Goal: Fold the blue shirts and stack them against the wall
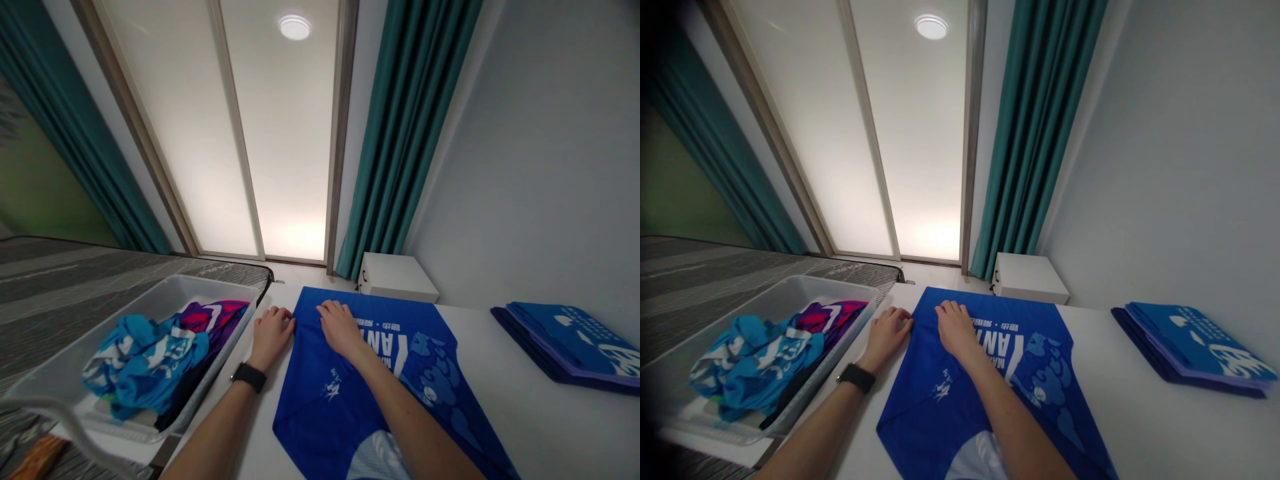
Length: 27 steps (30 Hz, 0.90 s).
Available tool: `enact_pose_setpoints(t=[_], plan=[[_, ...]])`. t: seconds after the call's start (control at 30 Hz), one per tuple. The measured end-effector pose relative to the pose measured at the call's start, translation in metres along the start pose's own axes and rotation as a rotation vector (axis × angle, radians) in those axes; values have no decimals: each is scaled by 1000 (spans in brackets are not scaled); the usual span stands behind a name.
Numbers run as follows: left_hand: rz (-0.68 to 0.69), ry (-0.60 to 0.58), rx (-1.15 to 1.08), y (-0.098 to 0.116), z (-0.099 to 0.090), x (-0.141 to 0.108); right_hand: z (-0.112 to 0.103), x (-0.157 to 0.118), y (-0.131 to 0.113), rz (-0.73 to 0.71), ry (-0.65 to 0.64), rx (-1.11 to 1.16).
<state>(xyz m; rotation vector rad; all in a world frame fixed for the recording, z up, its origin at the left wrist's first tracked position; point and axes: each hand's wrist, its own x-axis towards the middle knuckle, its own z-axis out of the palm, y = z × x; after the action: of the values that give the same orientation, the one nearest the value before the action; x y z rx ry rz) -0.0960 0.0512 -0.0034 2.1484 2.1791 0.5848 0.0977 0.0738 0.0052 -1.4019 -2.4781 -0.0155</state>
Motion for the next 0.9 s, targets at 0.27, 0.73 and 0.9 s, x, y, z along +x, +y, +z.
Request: enact_pose_setpoints(t=[0.27, 0.73, 0.9], plan=[[-40, -10, -57, -8, 7, 5, -11, -10, -21, -99, -142, 129], [-59, -19, -43, -3, 0, 3, 11, -44, -43, -138, -164, 158], [60, 40, -15, 6, -10, -4, 8, -34, -21, -52, -80, 126]])
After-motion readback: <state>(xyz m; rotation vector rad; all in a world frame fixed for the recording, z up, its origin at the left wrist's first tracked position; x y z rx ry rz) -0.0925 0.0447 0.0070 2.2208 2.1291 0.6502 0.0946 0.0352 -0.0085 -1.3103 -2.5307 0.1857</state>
